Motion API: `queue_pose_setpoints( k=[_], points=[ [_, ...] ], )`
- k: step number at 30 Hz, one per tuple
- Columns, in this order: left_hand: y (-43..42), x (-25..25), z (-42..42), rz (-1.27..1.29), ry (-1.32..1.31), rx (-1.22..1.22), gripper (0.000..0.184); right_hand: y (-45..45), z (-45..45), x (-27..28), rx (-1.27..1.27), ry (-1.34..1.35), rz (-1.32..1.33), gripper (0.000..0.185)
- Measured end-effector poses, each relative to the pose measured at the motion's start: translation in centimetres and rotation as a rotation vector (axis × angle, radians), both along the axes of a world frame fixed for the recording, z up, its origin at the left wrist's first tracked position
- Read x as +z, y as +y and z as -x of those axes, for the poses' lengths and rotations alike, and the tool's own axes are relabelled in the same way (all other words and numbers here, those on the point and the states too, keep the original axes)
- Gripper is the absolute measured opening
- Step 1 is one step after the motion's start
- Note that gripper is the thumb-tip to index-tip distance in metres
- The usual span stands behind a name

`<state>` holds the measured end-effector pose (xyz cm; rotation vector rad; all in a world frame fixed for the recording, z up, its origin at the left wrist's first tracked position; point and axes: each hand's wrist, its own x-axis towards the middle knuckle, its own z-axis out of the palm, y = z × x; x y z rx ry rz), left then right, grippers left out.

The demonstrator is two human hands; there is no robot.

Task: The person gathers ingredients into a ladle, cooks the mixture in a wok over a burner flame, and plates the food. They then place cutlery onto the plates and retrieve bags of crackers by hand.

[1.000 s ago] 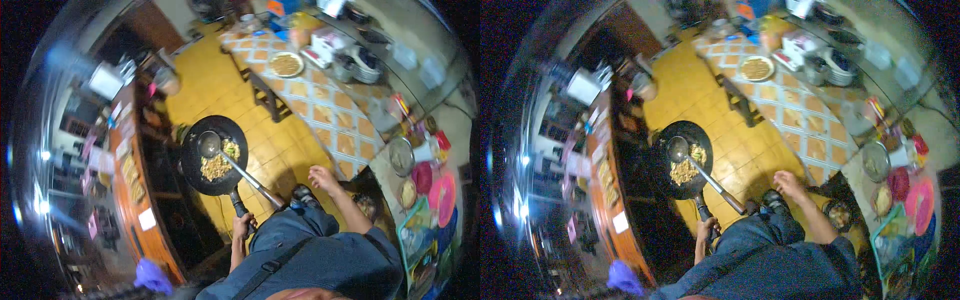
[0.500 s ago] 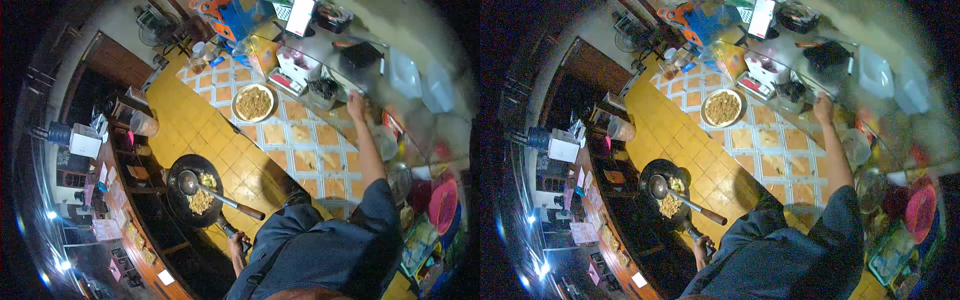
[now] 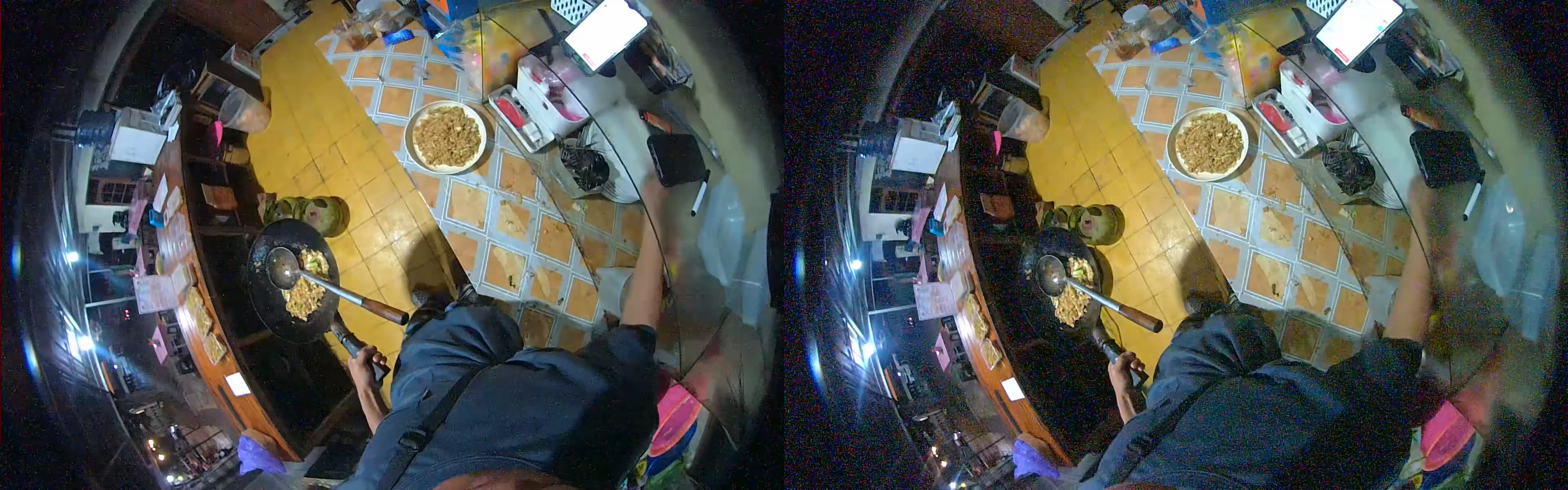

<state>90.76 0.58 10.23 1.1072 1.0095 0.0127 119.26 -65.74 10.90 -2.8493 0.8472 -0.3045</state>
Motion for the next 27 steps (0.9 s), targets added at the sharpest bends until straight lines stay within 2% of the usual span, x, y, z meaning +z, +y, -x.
queue_pose_setpoints(
  k=[3,5,10,11,12,14,15,16,18,20,24,26,27],
  points=[
    [-0.2,-0.1,0.0,0.038,-0.035,0.040,0.004,-1.2,2.0,-0.9,0.009,-0.331,-0.140,0.034],
    [0.1,-0.2,0.3,0.064,-0.054,0.044,0.004,-0.9,3.4,-0.6,0.013,-0.451,-0.224,0.038],
    [1.3,-0.3,0.8,0.112,-0.096,0.056,0.007,3.0,7.8,-0.4,0.029,-0.522,-0.324,0.048],
    [2.0,-1.1,1.1,0.084,-0.049,0.023,0.009,3.3,8.9,-0.8,0.217,-0.545,-0.231,0.038],
    [2.7,-1.3,1.6,0.088,-0.047,0.016,0.009,5.0,10.1,0.1,0.211,-0.543,-0.226,0.038],
    [3.8,-1.8,2.5,0.081,-0.054,-0.030,0.010,9.1,11.9,1.9,0.236,-0.612,-0.245,0.024],
    [4.0,-1.4,3.0,0.070,-0.043,-0.059,0.011,12.0,13.3,4.0,0.247,-0.692,-0.173,0.016],
    [4.4,-1.2,3.5,0.080,-0.050,-0.056,0.011,14.2,15.0,5.5,0.253,-0.698,-0.164,0.016],
    [4.8,-1.3,4.9,0.103,-0.057,-0.092,0.010,17.9,18.0,7.5,0.436,-0.696,0.012,0.014],
    [5.4,-1.0,6.3,0.091,-0.039,-0.117,0.009,22.2,20.4,7.8,0.605,-0.605,0.064,0.015],
    [7.1,-2.1,8.7,0.093,-0.039,-0.132,0.010,30.7,21.9,2.1,0.657,-0.470,-0.061,0.021],
    [7.7,-1.0,9.5,0.073,-0.058,-0.196,0.010,32.1,21.7,-3.6,0.709,-0.470,-0.060,0.021],
    [8.2,-1.6,10.2,0.059,-0.057,-0.214,0.009,32.8,21.6,-4.5,0.711,-0.479,-0.059,0.021]
  ],
)
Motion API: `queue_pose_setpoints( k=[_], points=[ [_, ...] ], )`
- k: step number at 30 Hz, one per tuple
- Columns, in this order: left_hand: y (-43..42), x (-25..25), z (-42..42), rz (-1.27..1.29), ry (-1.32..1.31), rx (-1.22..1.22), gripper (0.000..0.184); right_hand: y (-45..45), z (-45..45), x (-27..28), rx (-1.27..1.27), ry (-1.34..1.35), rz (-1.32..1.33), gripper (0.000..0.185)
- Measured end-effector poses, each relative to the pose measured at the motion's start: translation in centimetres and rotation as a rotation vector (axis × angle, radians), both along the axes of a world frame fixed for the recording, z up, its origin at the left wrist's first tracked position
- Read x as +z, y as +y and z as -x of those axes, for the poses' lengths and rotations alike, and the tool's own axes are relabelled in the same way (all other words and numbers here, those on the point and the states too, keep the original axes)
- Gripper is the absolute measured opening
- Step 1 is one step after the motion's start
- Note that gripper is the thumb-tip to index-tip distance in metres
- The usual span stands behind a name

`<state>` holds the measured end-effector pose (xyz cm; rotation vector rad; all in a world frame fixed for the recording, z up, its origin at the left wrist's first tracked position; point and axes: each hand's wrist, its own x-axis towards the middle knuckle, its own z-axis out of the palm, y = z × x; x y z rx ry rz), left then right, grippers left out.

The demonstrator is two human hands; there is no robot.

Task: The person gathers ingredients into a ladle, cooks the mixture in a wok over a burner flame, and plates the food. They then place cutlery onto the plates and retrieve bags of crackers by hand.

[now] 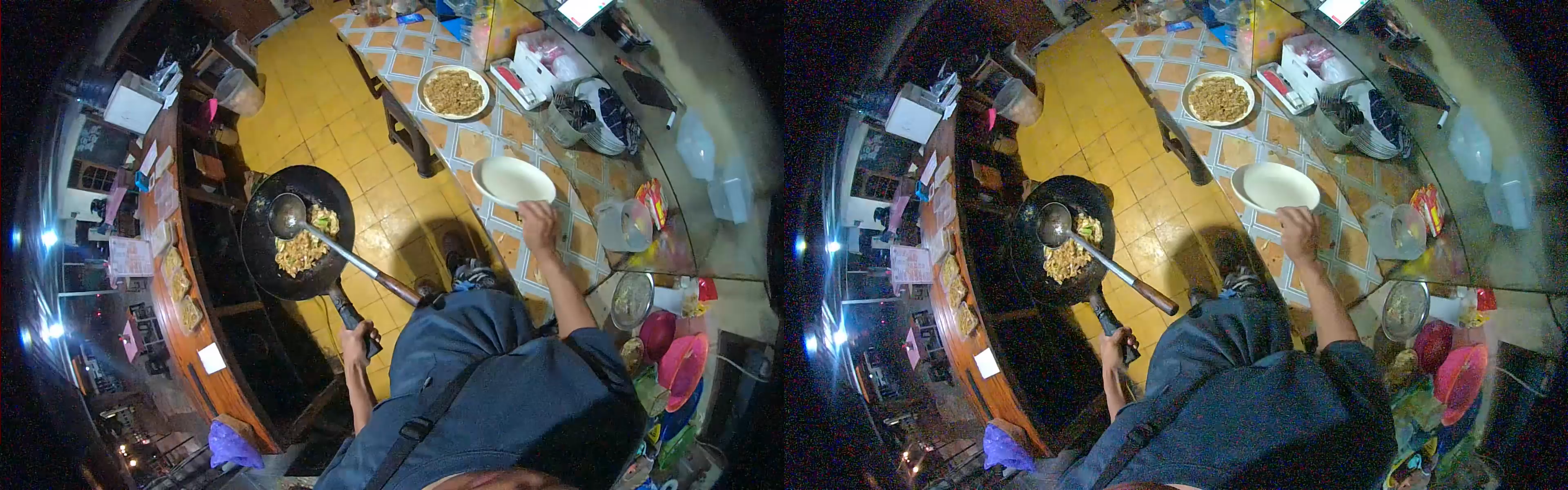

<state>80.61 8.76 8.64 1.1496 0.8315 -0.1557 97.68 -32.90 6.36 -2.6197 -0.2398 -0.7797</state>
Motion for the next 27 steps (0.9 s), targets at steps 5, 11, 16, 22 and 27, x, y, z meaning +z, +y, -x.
queue_pose_setpoints(
  k=[5,11,16,22,27],
  points=[
    [0.2,1.5,0.4,-0.104,0.048,-0.111,0.011,2.0,-0.9,-7.2,0.163,0.163,-0.077,0.022],
    [-0.4,2.1,0.2,-0.086,-0.003,-0.094,0.012,11.0,1.0,-4.7,0.417,0.706,-0.689,0.020],
    [-3.4,3.0,-2.7,-0.262,0.026,-0.202,0.014,17.9,3.4,4.1,0.535,1.783,-1.757,0.039],
    [-6.8,1.7,-4.1,-0.346,-0.084,-0.315,0.027,11.1,2.4,6.0,0.635,0.492,-0.717,0.037],
    [-10.2,-0.6,-5.0,-0.576,-0.119,-0.463,0.032,3.7,2.8,6.3,0.240,0.500,-0.131,0.051]
  ],
)
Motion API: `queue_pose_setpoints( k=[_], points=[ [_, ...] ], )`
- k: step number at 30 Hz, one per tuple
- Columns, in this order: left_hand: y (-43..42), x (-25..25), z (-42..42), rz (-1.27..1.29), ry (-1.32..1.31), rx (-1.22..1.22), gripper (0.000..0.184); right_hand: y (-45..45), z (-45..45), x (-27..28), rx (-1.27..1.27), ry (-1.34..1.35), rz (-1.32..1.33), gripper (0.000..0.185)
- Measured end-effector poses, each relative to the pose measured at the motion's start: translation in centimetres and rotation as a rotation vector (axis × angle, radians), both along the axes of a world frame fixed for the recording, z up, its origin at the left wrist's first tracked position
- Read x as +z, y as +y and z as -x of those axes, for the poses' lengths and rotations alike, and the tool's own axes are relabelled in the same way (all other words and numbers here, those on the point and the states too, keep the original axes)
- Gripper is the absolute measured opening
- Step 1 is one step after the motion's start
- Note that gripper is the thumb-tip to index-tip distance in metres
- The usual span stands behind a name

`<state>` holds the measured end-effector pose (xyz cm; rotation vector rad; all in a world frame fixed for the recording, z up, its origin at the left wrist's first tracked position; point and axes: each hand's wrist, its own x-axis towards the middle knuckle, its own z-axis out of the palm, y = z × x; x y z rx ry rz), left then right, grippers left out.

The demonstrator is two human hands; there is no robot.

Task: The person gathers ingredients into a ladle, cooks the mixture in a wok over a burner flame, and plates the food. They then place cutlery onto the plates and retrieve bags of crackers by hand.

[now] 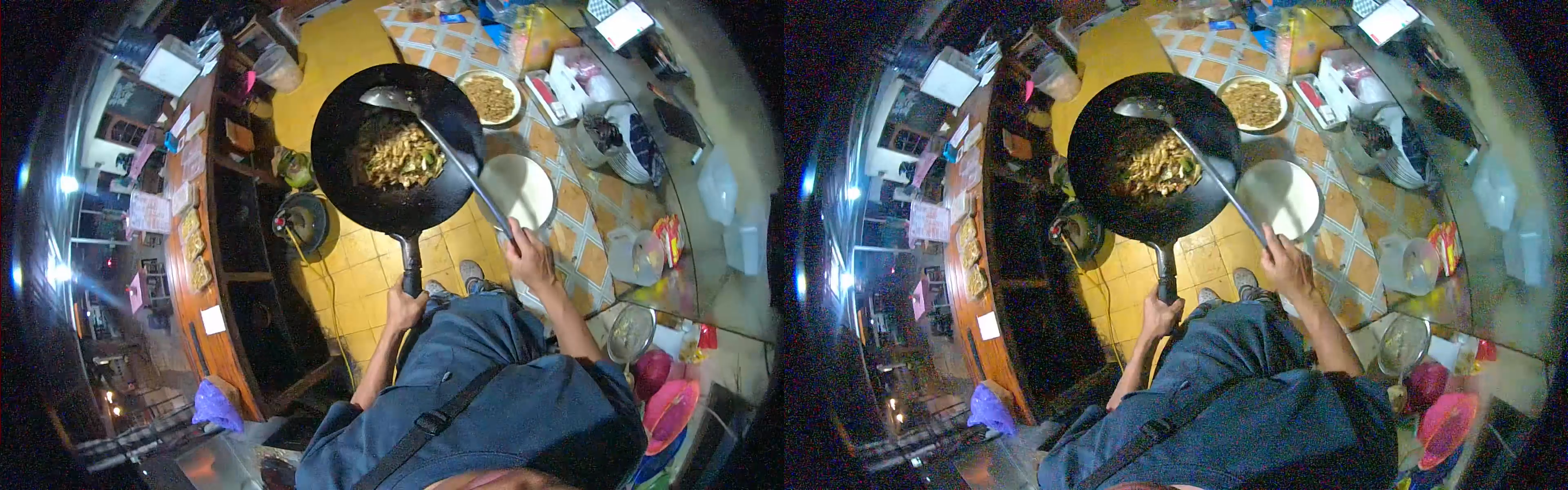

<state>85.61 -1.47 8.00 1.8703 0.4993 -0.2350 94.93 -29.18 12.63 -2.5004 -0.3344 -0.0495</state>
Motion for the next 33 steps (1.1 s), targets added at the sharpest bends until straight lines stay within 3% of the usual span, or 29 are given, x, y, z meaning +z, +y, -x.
queue_pose_setpoints(
  k=[2,4,6,7,8,9,10,12,18,22,28,29,33],
  points=[
    [-1.6,1.6,-1.3,-0.062,0.057,-0.056,0.037,-2.4,0.4,-3.6,-0.039,-0.069,-0.051,0.054],
    [-1.8,-0.3,-2.0,-0.112,0.046,-0.122,0.043,-5.5,1.6,-6.7,-0.060,-0.148,0.032,0.056],
    [-2.7,0.0,-3.7,-0.176,0.038,-0.160,0.045,-8.2,4.2,-6.5,-0.098,-0.071,0.094,0.058],
    [-3.6,2.5,-4.7,-0.198,0.044,-0.185,0.046,-9.2,5.6,-6.4,-0.144,-0.013,0.156,0.059],
    [-3.6,1.2,-5.1,-0.201,0.041,-0.206,0.046,-10.1,6.8,-6.3,-0.188,0.044,0.216,0.059],
    [-3.3,-1.3,-5.4,-0.169,0.027,-0.210,0.045,-10.9,7.5,-6.2,-0.162,-0.146,0.117,0.060],
    [-3.2,-2.6,-5.8,-0.138,0.015,-0.215,0.045,-11.1,7.8,-4.9,-0.180,-0.146,0.114,0.060],
    [-3.5,-2.4,-6.7,-0.159,-0.003,-0.262,0.044,-10.7,8.3,-2.2,-0.266,0.235,-0.044,0.060],
    [-3.6,-2.5,-7.8,-0.177,-0.009,-0.377,0.034,-9.1,6.6,-6.4,-0.448,-0.003,-0.104,0.059],
    [-3.9,-2.7,-8.3,-0.177,-0.084,-0.367,0.031,-12.3,10.7,-6.2,-0.409,0.153,0.113,0.060],
    [-3.1,-1.3,-8.2,-0.295,-0.125,-0.384,0.032,-12.1,12.4,-5.1,-0.436,0.090,-0.057,0.059],
    [-2.8,-1.0,-8.0,-0.311,-0.134,-0.386,0.032,-10.6,11.7,-4.2,-0.524,0.189,-0.066,0.057],
    [-2.8,-0.4,-7.7,-0.319,-0.154,-0.363,0.033,-10.1,12.3,-6.0,-0.507,0.168,0.000,0.054]
  ],
)
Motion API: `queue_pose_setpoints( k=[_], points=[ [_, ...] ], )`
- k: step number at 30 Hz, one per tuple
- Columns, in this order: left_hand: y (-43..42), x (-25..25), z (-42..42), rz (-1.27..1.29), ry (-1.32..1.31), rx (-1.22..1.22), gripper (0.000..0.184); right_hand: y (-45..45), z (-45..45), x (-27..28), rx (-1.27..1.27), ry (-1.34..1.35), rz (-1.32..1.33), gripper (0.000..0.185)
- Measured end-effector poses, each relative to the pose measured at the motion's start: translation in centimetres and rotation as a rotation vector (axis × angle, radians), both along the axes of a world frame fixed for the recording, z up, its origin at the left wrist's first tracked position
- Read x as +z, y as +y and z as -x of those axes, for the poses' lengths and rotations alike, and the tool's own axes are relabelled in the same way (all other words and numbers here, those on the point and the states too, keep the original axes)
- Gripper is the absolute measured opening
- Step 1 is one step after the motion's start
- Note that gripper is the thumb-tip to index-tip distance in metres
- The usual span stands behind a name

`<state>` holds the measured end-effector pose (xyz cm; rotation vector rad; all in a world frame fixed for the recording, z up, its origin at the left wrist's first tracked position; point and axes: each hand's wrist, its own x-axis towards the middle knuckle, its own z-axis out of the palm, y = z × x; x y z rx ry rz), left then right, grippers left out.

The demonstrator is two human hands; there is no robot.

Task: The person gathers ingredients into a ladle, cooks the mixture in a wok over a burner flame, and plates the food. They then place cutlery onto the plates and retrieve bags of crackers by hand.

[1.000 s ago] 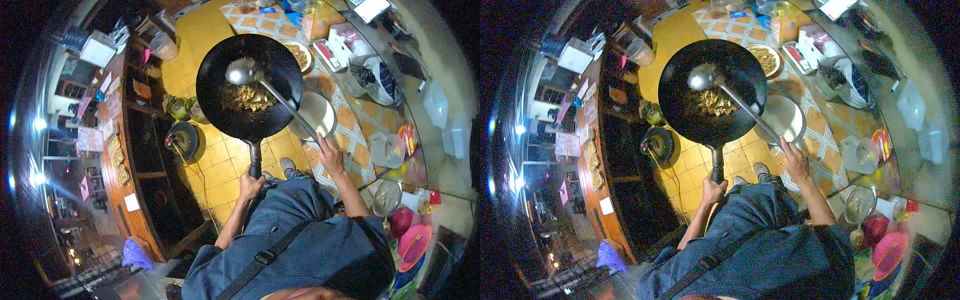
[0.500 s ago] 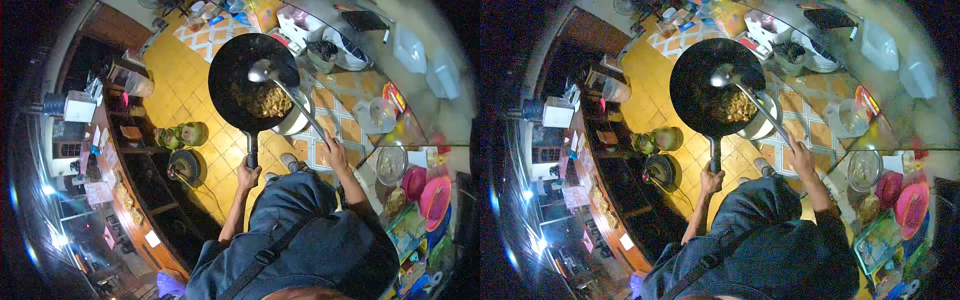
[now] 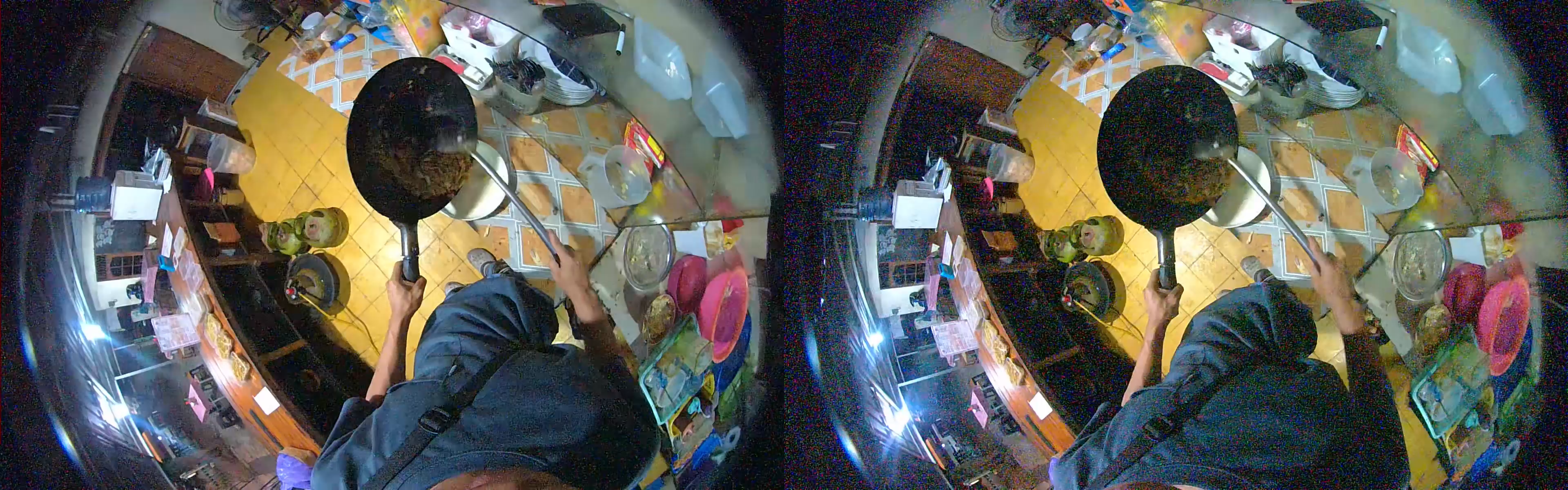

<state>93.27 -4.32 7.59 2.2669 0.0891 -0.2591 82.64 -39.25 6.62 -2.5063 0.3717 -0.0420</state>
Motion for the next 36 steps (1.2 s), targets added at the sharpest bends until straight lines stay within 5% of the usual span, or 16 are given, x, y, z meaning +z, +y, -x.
queue_pose_setpoints(
  k=[3,10,15,17,22,25,29,33,36],
  points=[
    [-0.5,-0.1,-0.3,-0.028,-0.009,0.025,0.032,-2.5,2.1,2.1,0.089,0.137,0.202,0.054],
    [-0.9,-0.8,0.0,-0.012,-0.098,-0.024,0.026,-2.4,2.6,2.1,0.087,-0.114,0.042,0.057],
    [-1.0,-1.6,0.0,0.057,-0.144,0.013,0.025,-1.1,2.1,3.5,0.058,0.042,0.191,0.053],
    [-0.8,-1.7,-0.2,0.064,-0.166,0.028,0.025,-2.3,3.5,3.8,0.123,0.150,0.185,0.053],
    [-0.5,-1.7,-0.4,0.028,-0.197,0.029,0.025,-0.3,2.4,2.8,0.096,-0.158,-0.041,0.057],
    [-1.0,-0.6,0.1,0.055,-0.174,0.052,0.025,1.7,0.0,2.4,0.055,0.038,-0.034,0.055],
    [-0.6,-1.8,-0.5,0.013,-0.202,0.051,0.027,-1.8,3.4,-2.3,0.082,-0.009,0.327,0.053],
    [-0.8,-1.3,-1.4,0.065,-0.209,0.050,0.030,-3.0,4.2,1.7,0.059,0.132,0.140,0.054],
    [-0.4,-0.6,-1.8,0.017,-0.223,0.046,0.031,0.5,1.3,0.1,0.007,-0.099,-0.301,0.055]
  ],
)
